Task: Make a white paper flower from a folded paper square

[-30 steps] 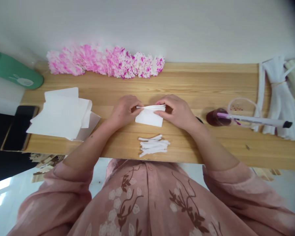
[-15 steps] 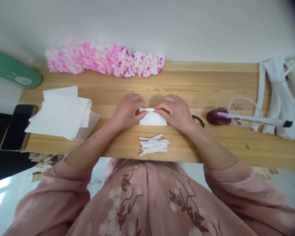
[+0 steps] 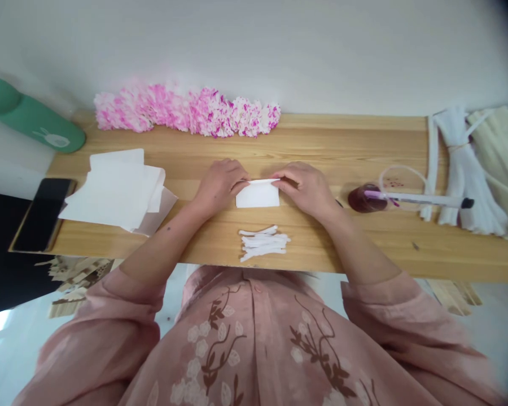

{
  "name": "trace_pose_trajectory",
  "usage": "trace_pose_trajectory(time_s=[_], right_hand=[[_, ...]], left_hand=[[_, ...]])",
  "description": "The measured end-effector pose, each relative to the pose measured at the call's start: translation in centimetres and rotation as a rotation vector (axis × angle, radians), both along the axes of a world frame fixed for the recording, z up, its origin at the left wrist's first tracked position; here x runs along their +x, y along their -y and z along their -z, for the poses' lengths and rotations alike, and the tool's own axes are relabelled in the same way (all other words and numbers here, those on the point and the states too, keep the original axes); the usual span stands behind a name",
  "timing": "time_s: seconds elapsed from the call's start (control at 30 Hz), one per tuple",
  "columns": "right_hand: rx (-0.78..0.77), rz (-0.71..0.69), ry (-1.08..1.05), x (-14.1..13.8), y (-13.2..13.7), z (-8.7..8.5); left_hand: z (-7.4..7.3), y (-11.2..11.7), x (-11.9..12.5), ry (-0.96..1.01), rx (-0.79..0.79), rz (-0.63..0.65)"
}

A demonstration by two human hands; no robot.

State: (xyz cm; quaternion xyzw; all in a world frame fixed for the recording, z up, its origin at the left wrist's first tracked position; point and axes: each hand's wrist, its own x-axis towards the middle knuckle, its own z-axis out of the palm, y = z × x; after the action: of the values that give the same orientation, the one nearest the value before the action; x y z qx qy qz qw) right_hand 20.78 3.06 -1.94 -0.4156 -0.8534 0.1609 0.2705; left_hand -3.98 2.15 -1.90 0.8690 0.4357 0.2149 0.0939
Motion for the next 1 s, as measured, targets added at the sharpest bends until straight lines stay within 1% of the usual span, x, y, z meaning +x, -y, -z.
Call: trace_pose_trajectory(time_s=[0.1, 0.27, 0.47, 0.67, 0.77, 1.0], right_hand=[[0.001, 0.007, 0.061, 0.0, 0.1, 0.2], [0.07, -0.001, 0.145, 0.1, 0.3, 0.3], [0.152, -0.012, 0.242, 0.0, 0.8, -0.1], [0.237, -0.031, 0.299, 0.1, 1.0, 0.2], [0.275, -0.041, 0.311, 0.1, 1.1, 0.2], [0.258, -0.059, 0.336, -0.1, 1.3, 0.0]], left_hand=[[0.1, -0.1, -0.1, -0.051, -0.012, -0.01], [0.1, 0.0, -0.2, -0.108, -0.021, -0.036], [0.2, 0.2, -0.4, -0.176, 0.056, -0.04], [-0.1, 0.5, -0.7, -0.199, 0.082, -0.029], [0.1, 0.6, -0.7, -0.22, 0.105, -0.03], [0.4, 0.7, -0.6, -0.227, 0.115, -0.012]])
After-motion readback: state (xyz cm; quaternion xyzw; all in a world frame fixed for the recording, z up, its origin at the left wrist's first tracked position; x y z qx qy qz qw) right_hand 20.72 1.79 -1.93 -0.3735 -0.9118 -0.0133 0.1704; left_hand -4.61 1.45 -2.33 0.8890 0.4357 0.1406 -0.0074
